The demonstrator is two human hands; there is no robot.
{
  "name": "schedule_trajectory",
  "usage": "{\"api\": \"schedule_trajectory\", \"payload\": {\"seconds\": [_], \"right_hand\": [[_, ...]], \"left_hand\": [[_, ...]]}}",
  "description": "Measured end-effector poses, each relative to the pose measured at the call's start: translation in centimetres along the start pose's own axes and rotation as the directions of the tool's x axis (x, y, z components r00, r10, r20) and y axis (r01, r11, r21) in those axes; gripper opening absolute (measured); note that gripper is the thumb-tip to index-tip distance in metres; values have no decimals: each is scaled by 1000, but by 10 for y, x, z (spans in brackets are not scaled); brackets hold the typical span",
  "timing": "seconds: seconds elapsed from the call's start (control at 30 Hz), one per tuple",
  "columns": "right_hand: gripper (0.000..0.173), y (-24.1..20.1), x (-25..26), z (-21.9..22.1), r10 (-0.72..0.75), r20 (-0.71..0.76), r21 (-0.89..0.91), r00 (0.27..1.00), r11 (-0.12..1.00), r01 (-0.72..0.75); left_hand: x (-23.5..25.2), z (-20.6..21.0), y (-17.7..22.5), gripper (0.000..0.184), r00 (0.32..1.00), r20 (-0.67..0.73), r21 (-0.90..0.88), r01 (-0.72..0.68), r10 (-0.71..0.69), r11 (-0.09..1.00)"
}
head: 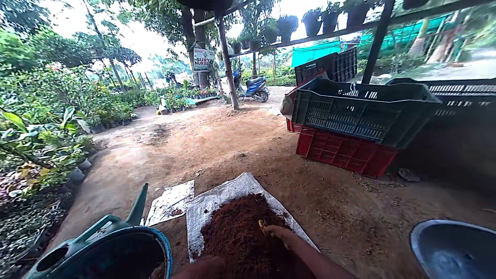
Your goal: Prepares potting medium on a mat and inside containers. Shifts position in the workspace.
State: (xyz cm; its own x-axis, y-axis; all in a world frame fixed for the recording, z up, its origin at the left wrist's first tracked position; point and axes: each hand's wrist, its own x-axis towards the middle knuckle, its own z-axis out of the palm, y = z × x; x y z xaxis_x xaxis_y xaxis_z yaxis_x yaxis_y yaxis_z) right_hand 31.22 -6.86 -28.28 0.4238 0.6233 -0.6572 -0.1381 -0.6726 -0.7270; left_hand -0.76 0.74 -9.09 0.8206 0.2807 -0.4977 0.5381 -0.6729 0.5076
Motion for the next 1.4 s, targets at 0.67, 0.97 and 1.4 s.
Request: {"api": "schedule_trajectory", "payload": {"seconds": [0.67,0.97,1.4], "right_hand": [[47,78,-127,82,-262,-553,238,791,860,451],[40,74,-104,64,-90,-254,505,963,837,211],[24,41,-140,77,68,-191,567,979,822,54]], "left_hand": [[93,84,43,15,863,-131,-835,170,-488,524],[94,80,39,12,845,-193,-882,73,-499,465],[87,86,37,32,842,-251,-755,139,-478,641]]}}
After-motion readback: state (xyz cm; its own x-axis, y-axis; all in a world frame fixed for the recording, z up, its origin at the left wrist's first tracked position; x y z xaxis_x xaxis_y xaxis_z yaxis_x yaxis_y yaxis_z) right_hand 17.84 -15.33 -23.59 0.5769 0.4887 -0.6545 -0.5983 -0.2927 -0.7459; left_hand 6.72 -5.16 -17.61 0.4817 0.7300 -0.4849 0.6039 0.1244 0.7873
